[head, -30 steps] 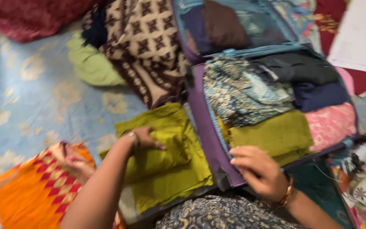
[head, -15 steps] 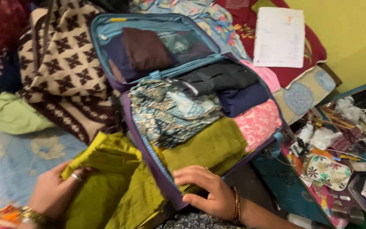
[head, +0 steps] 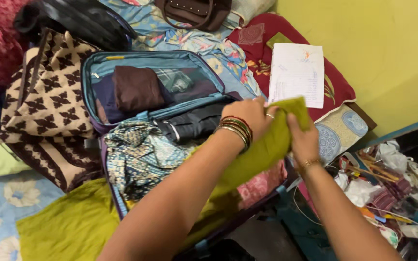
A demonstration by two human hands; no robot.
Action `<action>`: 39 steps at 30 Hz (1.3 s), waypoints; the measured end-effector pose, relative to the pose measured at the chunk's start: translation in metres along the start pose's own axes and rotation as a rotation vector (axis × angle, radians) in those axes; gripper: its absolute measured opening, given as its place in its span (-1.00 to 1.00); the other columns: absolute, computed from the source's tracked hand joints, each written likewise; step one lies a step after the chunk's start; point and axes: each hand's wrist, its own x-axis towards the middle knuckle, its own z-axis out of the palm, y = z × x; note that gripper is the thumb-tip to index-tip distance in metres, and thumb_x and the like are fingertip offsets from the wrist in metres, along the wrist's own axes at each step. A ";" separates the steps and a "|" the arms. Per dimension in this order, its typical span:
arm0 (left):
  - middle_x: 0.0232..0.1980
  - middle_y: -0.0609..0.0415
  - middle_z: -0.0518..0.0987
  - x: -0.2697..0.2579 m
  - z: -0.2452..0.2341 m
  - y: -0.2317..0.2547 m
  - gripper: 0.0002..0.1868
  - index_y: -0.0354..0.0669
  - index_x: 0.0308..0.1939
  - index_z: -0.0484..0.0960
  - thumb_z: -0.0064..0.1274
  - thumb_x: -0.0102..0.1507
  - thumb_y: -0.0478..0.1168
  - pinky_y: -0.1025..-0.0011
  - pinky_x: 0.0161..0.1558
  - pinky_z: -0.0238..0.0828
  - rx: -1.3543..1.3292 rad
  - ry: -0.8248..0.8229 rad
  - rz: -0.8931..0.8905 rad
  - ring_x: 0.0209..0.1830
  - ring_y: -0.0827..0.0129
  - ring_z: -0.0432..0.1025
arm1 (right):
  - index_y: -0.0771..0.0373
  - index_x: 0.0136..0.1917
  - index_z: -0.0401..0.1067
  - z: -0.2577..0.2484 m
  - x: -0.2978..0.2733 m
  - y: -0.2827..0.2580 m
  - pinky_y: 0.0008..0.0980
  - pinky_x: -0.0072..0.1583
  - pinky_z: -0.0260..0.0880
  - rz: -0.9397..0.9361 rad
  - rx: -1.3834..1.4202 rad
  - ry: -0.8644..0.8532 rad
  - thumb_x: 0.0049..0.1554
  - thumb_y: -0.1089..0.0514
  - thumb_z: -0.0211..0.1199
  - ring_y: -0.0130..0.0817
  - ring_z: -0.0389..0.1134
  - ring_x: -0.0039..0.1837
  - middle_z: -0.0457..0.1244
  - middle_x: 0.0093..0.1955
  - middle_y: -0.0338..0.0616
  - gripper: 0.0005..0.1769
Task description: The person folds clothes including shorts, a patterned top, and several green and orange garments, places them into a purple suitcase, fastens internal straps, zips a mesh compartment, and then zips the main suitcase lid closed.
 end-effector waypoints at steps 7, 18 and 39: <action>0.59 -0.18 0.07 -0.042 0.120 -0.050 -0.30 -0.02 0.48 0.24 -0.05 0.26 0.02 -0.39 0.44 -0.39 0.272 0.263 0.228 0.62 -0.10 -0.20 | 0.46 0.49 0.13 -0.005 0.030 0.058 0.07 0.31 0.23 -0.702 -0.670 -0.118 0.05 0.22 0.28 0.35 0.18 0.38 0.12 0.41 0.36 -0.21; 0.57 -0.80 -0.19 -0.043 0.095 -0.047 0.25 0.48 0.67 -0.51 0.20 0.23 0.19 0.00 0.38 0.21 0.275 -0.555 -0.174 0.47 -0.54 0.06 | 0.04 0.67 -0.22 0.003 0.056 -0.006 -0.08 0.32 0.35 -0.416 -1.088 -1.219 -0.11 0.25 0.32 0.21 0.24 0.39 -0.24 0.66 0.25 0.20; 0.48 -0.88 -0.03 0.025 0.166 -0.047 0.37 0.87 0.44 -0.83 0.26 0.24 0.22 -0.55 0.22 0.08 0.112 -0.725 -0.524 0.38 -0.72 0.11 | 0.03 0.65 -0.65 0.065 0.045 0.028 -0.04 0.54 -0.08 0.175 -1.224 -1.146 -0.44 -0.09 0.78 0.40 -0.44 0.63 -0.75 0.64 0.42 0.87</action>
